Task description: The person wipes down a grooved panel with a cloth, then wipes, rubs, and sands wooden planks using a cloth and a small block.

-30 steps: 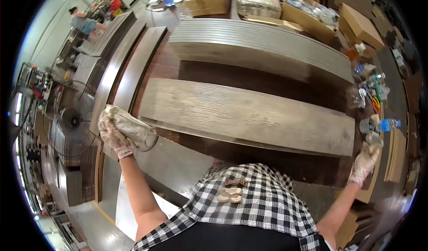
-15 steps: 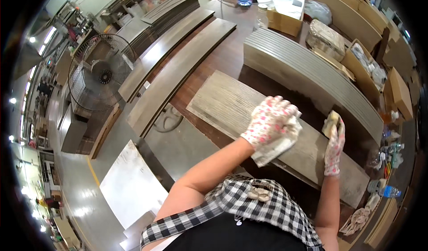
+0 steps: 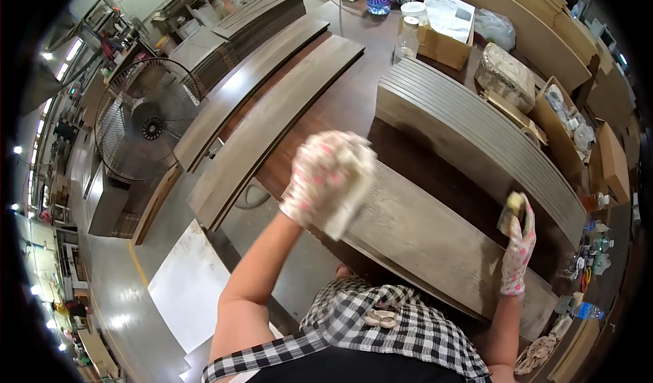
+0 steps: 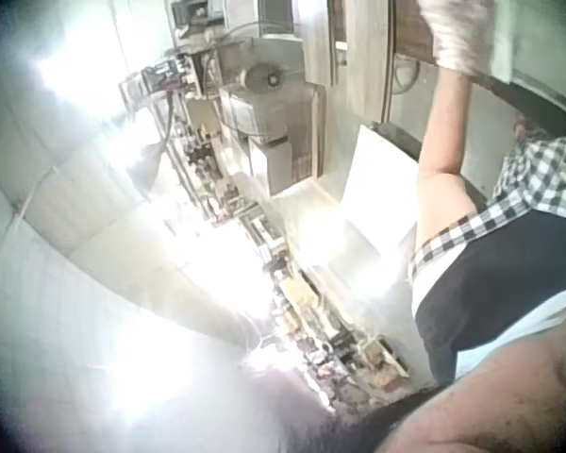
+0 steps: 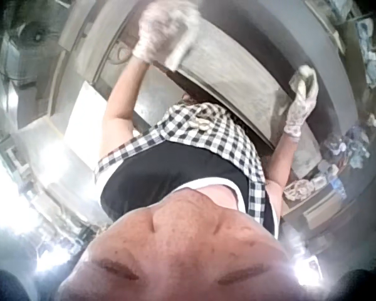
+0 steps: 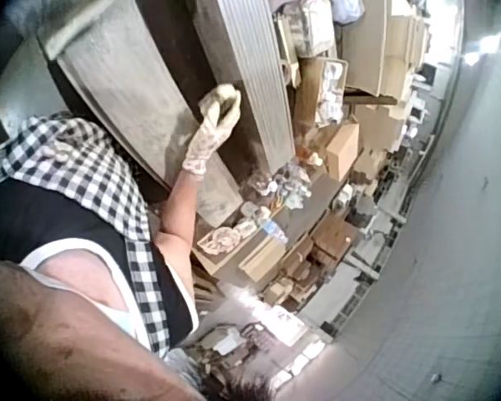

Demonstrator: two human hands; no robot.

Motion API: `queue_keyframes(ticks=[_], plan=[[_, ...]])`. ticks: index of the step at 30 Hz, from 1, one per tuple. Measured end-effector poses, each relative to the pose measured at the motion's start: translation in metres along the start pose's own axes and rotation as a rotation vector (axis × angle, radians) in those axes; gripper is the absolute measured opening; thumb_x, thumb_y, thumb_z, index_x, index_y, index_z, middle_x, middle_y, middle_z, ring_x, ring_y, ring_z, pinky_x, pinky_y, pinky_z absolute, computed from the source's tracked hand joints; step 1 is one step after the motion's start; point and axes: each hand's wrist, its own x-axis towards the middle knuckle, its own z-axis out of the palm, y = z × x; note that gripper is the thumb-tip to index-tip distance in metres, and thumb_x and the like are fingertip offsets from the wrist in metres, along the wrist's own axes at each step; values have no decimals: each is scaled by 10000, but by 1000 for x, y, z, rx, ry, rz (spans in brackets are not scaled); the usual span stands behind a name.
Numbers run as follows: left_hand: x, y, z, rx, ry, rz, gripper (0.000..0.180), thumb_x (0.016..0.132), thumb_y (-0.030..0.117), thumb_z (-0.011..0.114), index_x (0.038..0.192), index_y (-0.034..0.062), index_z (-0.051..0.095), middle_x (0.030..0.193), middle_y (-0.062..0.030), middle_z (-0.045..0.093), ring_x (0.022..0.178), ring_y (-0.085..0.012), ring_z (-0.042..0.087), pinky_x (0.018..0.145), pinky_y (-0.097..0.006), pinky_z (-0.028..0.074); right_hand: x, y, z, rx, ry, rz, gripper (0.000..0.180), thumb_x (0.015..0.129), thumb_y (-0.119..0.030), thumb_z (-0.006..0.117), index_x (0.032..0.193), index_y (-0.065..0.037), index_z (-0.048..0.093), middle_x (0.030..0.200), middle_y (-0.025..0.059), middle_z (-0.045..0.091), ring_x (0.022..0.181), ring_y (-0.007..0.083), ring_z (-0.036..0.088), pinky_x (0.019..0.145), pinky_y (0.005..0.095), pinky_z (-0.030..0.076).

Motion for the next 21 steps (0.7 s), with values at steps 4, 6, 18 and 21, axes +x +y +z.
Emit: queue_keyframes(ticks=[4,6,18,21], plan=[[-33,28,67,736,-390,302,516,692,159,652,1188,84,535,1201,-116,539,1175,-291,476,1014,-418,361,45,-47,61,-15,-260,-152,594,787,-271,605,1295,-3,452,1260,124,511,1143,228,495,993,336,364],[-41,32,85,739,-477,249,559,687,208,655,1214,84,516,1243,-126,504,1232,-302,416,1057,-422,304,75,-66,98,-251,-423,-273,552,787,-275,616,1267,-36,484,1250,147,527,1164,269,495,1007,362,360],[-46,17,91,513,-378,263,424,716,252,557,1119,124,525,1042,-68,488,1091,-219,472,939,-387,356,132,-89,278,-656,-731,-544,478,808,-446,601,1139,-101,613,1055,145,601,973,302,589,868,402,458],[-41,31,82,617,-424,254,424,730,267,559,1127,122,527,1084,-81,493,1113,-228,465,952,-398,363,125,-93,281,-485,-818,-554,485,812,-448,595,1147,-98,603,1055,140,600,1017,285,567,874,394,453]])
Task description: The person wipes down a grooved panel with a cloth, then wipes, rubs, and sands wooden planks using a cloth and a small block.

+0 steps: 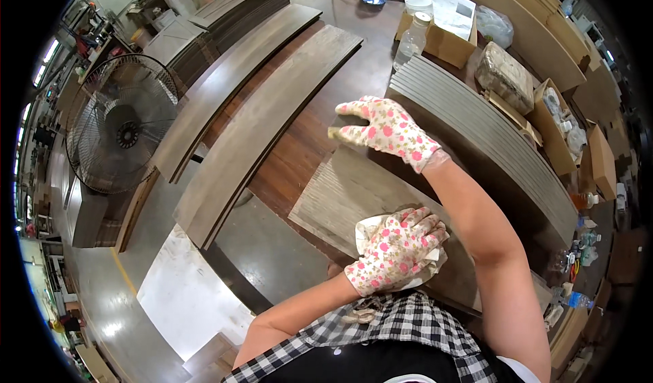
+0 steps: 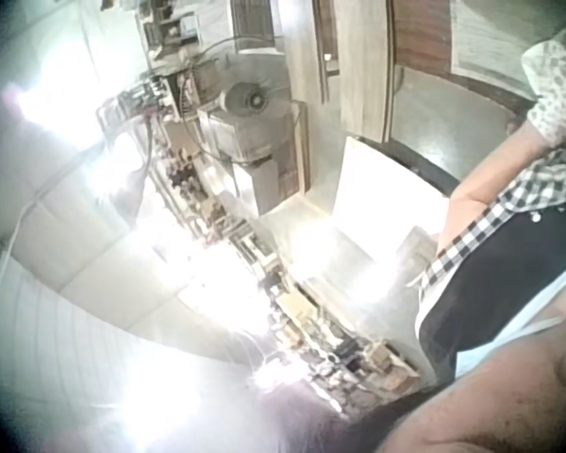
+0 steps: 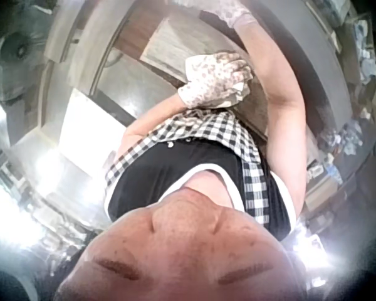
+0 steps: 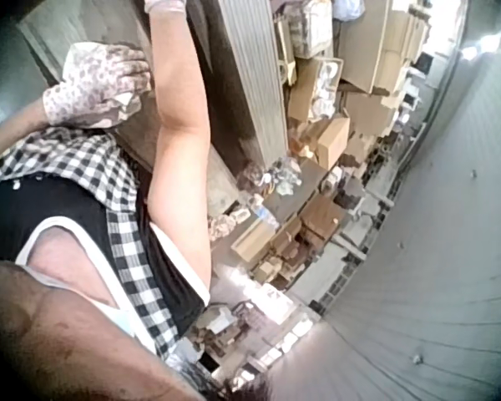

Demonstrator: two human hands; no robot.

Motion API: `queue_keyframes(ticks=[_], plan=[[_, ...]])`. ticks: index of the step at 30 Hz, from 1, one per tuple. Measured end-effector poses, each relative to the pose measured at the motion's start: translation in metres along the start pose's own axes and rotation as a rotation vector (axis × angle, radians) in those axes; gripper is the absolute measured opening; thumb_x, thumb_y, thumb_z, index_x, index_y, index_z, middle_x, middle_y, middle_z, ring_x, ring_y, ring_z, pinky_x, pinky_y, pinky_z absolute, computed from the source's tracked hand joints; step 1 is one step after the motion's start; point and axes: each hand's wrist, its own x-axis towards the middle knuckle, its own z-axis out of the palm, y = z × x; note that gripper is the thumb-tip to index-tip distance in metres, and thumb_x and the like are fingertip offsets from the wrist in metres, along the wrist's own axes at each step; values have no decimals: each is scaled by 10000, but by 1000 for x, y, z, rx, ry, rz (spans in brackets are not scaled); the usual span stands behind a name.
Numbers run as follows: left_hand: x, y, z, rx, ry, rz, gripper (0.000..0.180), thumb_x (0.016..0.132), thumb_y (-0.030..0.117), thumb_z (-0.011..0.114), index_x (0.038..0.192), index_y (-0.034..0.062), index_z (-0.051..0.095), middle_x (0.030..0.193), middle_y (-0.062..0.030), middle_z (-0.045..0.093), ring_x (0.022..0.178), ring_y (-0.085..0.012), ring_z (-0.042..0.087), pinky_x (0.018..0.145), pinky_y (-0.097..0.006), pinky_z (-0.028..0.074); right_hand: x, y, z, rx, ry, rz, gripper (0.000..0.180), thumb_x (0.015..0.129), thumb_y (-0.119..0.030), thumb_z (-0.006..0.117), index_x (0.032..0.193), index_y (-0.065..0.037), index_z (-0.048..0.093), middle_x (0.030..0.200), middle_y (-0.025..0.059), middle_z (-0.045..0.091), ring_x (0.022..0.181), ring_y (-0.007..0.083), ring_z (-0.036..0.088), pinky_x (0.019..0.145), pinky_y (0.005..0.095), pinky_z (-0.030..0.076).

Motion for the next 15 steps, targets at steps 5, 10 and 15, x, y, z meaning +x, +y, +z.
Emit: queue_keyframes(ticks=[5,10,15], plan=[[-2,-4,2,-22,-55,54,462,716,281,607,1142,115,542,1170,-99,514,1140,-263,469,967,-421,368,-3,11,4,-154,46,117,503,818,-437,593,1184,-93,573,1105,145,589,1061,300,545,923,394,424],[-10,-6,7,-50,-45,98,513,661,338,658,1124,140,559,1161,-68,536,1108,-259,496,928,-408,388,-24,-5,6,43,14,91,488,835,-401,588,1207,-86,555,1141,154,565,1086,322,528,935,399,416],[-14,-6,3,-1,-102,70,525,641,267,680,1150,191,577,1162,-67,552,1119,-261,504,946,-420,376,-97,22,-19,-12,-4,175,474,815,-347,612,1215,-101,545,1102,186,566,1053,359,527,900,413,421]])
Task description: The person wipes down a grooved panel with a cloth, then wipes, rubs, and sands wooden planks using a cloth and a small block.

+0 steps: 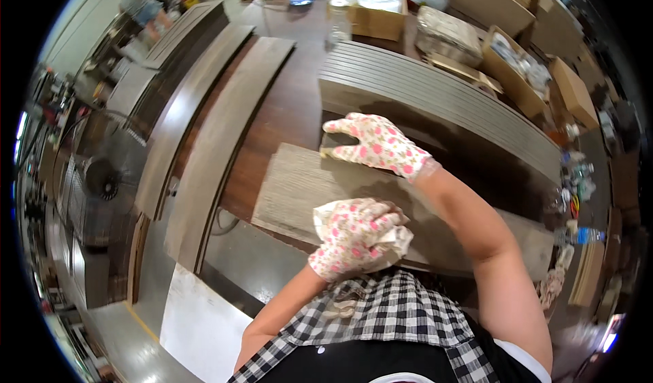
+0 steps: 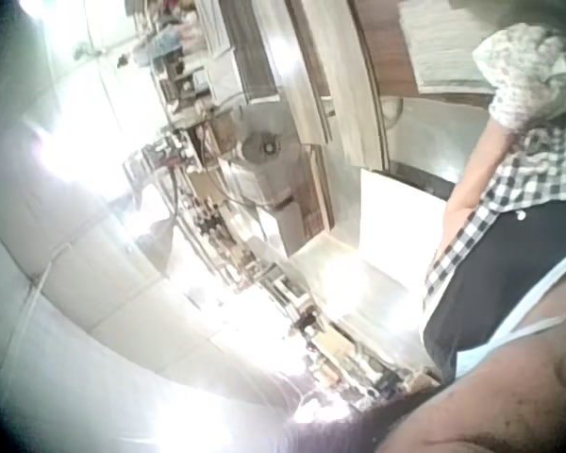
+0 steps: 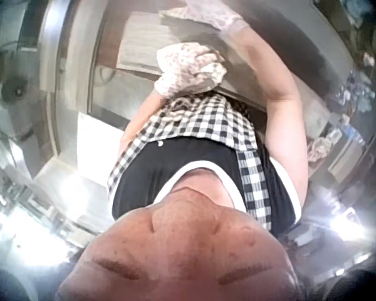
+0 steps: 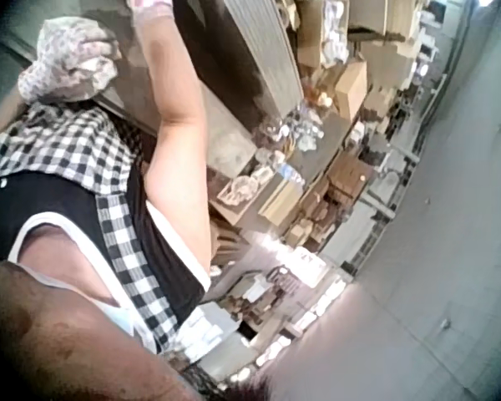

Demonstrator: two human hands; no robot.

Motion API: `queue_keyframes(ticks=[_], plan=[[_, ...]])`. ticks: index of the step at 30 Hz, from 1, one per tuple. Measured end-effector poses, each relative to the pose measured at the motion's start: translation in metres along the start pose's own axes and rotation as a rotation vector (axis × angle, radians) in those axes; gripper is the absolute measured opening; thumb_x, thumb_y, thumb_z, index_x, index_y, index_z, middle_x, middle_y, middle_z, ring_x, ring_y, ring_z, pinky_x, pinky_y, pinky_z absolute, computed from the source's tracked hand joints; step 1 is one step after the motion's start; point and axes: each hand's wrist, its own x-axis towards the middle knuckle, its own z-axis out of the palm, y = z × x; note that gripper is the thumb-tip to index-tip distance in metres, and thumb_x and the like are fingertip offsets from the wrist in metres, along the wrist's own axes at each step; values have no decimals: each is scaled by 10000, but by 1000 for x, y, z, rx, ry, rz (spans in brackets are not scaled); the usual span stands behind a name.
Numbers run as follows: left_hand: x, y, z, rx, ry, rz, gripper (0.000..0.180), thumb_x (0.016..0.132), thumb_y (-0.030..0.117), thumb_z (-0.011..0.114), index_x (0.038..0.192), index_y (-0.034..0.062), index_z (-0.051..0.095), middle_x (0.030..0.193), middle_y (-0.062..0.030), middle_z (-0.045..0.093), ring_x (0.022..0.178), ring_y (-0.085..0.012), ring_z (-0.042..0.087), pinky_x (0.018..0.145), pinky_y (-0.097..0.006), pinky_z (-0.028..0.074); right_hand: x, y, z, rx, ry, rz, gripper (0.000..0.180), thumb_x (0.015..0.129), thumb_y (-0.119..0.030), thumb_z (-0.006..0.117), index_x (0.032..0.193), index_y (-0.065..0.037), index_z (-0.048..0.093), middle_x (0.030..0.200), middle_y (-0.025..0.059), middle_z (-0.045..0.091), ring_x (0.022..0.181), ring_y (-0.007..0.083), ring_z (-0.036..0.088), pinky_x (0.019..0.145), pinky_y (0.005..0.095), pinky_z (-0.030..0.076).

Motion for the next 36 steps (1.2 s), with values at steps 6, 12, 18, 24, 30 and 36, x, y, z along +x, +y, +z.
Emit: queue_keyframes(ticks=[6,12,18,24,30,36], plan=[[-2,-10,1,62,67,70,477,664,264,677,1122,160,593,1149,-61,578,1089,-274,538,944,-434,408,-170,64,-47,64,134,148,437,780,-289,642,1158,-79,576,961,149,586,921,326,566,811,390,451],[17,12,-2,144,207,6,171,721,170,646,877,119,691,956,-62,670,916,-246,630,820,-383,488,-356,108,-95,-121,307,551,419,761,-227,673,1147,-85,592,1039,145,613,994,312,573,882,375,447],[18,14,12,91,214,-112,236,710,79,662,946,83,657,1008,-95,642,972,-283,580,872,-385,448,-495,149,-126,-687,353,1233,481,760,-246,693,1188,-68,563,1201,164,558,1098,317,533,944,375,423],[62,59,52,372,-11,-97,417,772,154,624,1178,77,565,1237,-134,530,1201,-315,452,1014,-405,348,-502,114,-101,45,1235,1010,504,850,-248,624,1276,-19,483,1258,136,528,1160,206,486,978,322,372],[148,142,142,247,-184,312,477,721,79,624,1187,41,529,1241,-134,519,1208,-327,439,992,-419,374,-542,68,-39,383,1501,825,437,862,-183,603,1250,-7,502,1220,100,535,1143,183,481,991,307,357],[222,227,265,194,-244,593,490,796,326,601,1199,57,526,1252,-137,509,1228,-303,422,1028,-393,348,-586,35,20,473,1751,880,453,891,-226,561,1259,23,475,1266,120,492,1163,201,467,984,324,360]])
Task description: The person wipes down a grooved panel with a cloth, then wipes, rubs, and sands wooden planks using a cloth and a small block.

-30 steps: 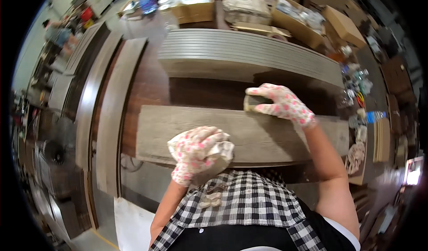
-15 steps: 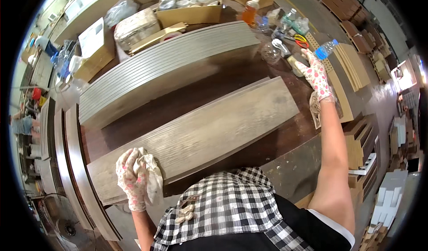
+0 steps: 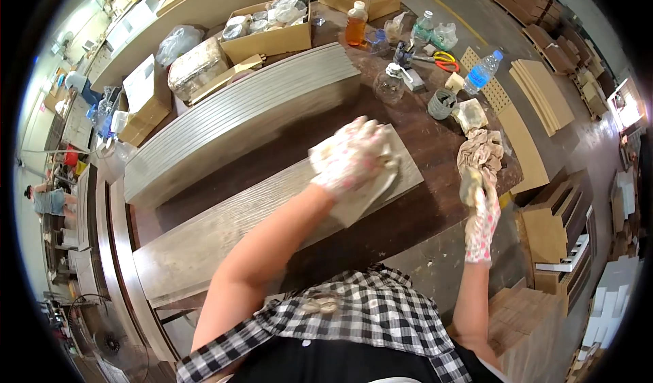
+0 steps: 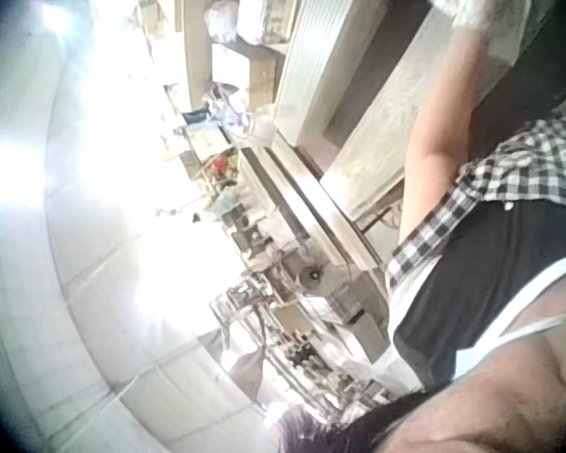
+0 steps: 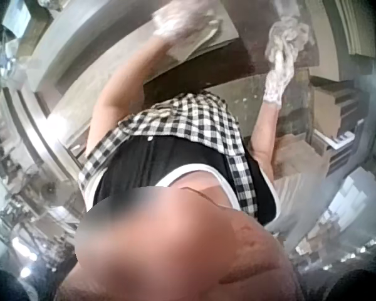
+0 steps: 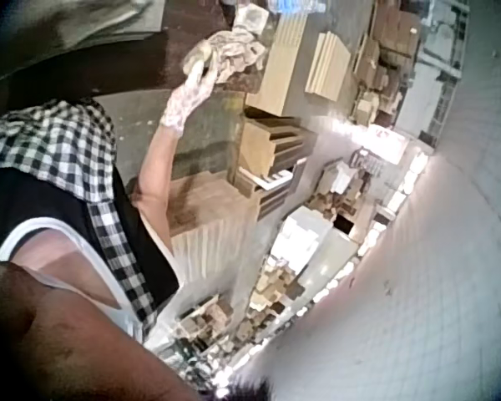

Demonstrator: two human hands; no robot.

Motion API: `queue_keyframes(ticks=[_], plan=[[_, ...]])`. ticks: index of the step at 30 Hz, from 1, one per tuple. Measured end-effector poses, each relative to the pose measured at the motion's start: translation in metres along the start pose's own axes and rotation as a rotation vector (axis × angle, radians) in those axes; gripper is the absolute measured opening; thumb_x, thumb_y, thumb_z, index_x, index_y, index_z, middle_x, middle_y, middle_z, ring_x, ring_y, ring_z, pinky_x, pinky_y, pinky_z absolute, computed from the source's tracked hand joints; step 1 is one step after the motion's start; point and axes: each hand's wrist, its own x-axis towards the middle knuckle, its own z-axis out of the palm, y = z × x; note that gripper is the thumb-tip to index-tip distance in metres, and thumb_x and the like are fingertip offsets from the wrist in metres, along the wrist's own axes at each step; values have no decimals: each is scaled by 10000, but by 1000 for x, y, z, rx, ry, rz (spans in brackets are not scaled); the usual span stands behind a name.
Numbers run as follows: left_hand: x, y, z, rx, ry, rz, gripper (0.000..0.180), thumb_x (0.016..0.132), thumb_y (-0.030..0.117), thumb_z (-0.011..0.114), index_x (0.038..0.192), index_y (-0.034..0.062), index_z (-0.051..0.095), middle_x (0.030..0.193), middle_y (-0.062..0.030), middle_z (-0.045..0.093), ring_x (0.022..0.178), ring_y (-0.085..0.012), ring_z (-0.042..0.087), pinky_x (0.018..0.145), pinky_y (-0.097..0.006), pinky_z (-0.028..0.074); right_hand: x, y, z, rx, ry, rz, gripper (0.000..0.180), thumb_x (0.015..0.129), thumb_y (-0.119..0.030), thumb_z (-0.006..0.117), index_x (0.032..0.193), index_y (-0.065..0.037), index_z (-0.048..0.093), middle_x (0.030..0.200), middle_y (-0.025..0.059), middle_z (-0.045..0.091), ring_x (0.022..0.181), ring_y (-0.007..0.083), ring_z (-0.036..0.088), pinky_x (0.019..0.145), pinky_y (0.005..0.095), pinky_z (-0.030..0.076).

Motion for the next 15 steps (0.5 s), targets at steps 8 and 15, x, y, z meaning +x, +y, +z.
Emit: queue_keyframes(ticks=[8,15], plan=[[4,-1,10,50,113,-39,419,786,245,590,1167,80,533,1192,-112,524,1181,-319,447,966,-419,375,-21,-6,46,79,-74,-44,537,899,-209,499,1351,34,344,1347,139,403,1235,219,392,1041,363,296],[-112,-46,-53,201,78,-322,499,752,230,630,1220,105,512,1253,-98,501,1230,-305,415,1027,-431,313,-12,3,162,164,-224,-147,466,949,-147,435,1371,17,320,1370,114,395,1248,189,387,1051,322,291]])
